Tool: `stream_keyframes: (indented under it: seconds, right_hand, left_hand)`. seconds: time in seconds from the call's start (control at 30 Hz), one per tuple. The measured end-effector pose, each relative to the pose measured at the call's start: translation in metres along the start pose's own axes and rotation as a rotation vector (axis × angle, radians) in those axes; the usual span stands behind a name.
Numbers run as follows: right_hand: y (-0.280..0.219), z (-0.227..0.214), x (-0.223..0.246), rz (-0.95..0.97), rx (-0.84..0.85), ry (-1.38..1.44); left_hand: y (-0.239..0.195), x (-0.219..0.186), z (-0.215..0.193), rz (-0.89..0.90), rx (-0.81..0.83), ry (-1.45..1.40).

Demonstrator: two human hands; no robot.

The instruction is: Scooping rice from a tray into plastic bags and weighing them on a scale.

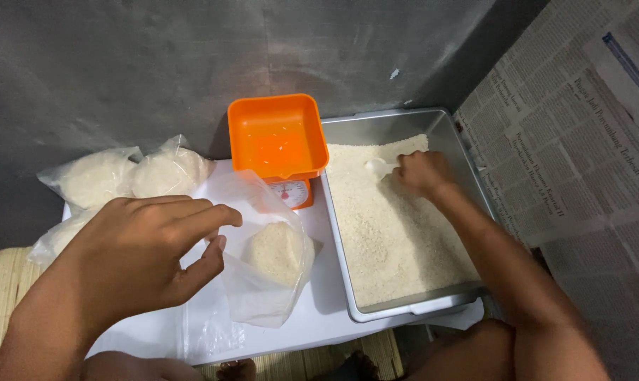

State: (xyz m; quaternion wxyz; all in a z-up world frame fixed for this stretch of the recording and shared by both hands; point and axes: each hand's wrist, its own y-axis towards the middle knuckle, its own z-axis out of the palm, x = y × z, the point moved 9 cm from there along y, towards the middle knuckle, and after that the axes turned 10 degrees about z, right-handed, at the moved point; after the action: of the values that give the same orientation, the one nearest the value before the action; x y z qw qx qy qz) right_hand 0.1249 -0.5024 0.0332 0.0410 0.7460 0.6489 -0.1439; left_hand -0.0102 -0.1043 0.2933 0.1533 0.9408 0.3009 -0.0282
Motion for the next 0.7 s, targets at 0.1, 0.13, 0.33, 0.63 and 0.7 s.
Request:
stream_keyframes:
  seconds: [0.1,0.13,0.33,0.63,0.7]
  right_hand:
    - [-0.004,-0.007,0.014,-0.097,-0.087,-0.039]
    - [-0.007,-0.016,0.017,-0.097,-0.086,-0.039]
    - [-0.008,-0.009,-0.012,0.131,0.172,0.518]
    - [-0.001,-0.023,-0.023,0.012,0.016,0.918]
    - [-0.006,-0.042,-0.021,0.071,0.06,0.978]
  left_hand:
    - [0.003,-0.004,-0.001,0.026,0.004,0.006]
    - [0.003,-0.005,-0.001,0.026,0.004,0.006]
    - [0.003,-0.011,-0.005,0.073,-0.027,-0.003]
    - [-0.003,-0.006,0.004,0.029,0.043,-0.021]
    - [-0.003,-0.011,0.003,0.091,0.012,-0.091]
